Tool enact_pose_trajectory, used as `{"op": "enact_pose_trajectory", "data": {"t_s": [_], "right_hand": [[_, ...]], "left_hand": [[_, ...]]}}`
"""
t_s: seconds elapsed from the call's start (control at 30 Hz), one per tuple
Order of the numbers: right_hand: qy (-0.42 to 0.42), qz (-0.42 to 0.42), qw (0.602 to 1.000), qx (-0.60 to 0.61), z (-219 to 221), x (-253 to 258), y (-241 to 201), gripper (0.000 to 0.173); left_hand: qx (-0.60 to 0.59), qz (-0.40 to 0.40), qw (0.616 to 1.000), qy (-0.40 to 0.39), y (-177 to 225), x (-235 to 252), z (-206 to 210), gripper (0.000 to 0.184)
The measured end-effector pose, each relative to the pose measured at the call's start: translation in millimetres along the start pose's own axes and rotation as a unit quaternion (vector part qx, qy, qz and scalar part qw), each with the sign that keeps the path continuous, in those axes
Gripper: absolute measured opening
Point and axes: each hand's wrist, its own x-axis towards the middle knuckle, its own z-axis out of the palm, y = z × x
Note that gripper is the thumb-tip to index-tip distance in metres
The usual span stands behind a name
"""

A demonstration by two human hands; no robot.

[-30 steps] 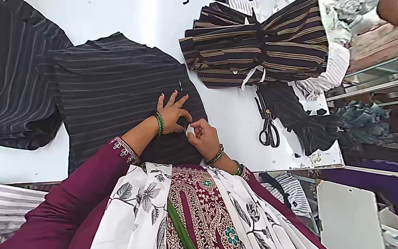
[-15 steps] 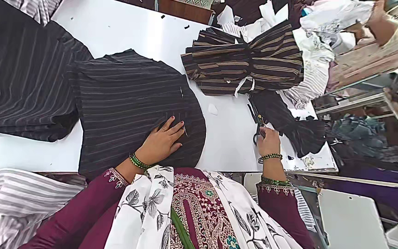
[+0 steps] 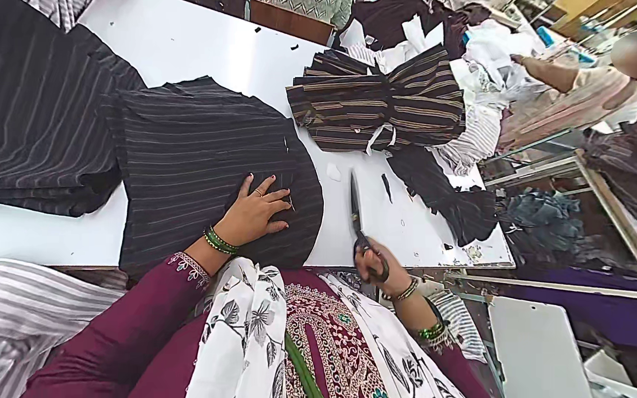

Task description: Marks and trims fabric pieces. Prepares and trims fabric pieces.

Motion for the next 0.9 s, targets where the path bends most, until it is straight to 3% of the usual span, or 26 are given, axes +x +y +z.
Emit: {"op": "enact_pose_trajectory", "data": {"t_s": [0.07,0.17,0.37,0.6,0.9], "right_hand": [[-0.111,0.023,0.994,0.005,21,-7,2,0.078],[-0.181,0.061,0.981,-0.030,30,-11,-3,0.082],[-0.188,0.105,0.967,-0.136,34,-14,-18,0.083],[-0.129,0.112,0.965,-0.198,65,-2,-35,0.048],[-0.105,0.126,0.947,-0.278,77,-3,-41,0.049]], "left_hand": [[-0.008,-0.007,1.000,-0.001,-2,1,0,0.048],[-0.014,-0.010,1.000,-0.001,-4,2,1,0.052],[-0.025,-0.010,1.000,-0.001,-5,2,1,0.052],[-0.035,-0.014,0.999,-0.011,-4,3,-1,0.051],[-0.032,0.003,0.999,0.009,-6,3,3,0.051]]}}
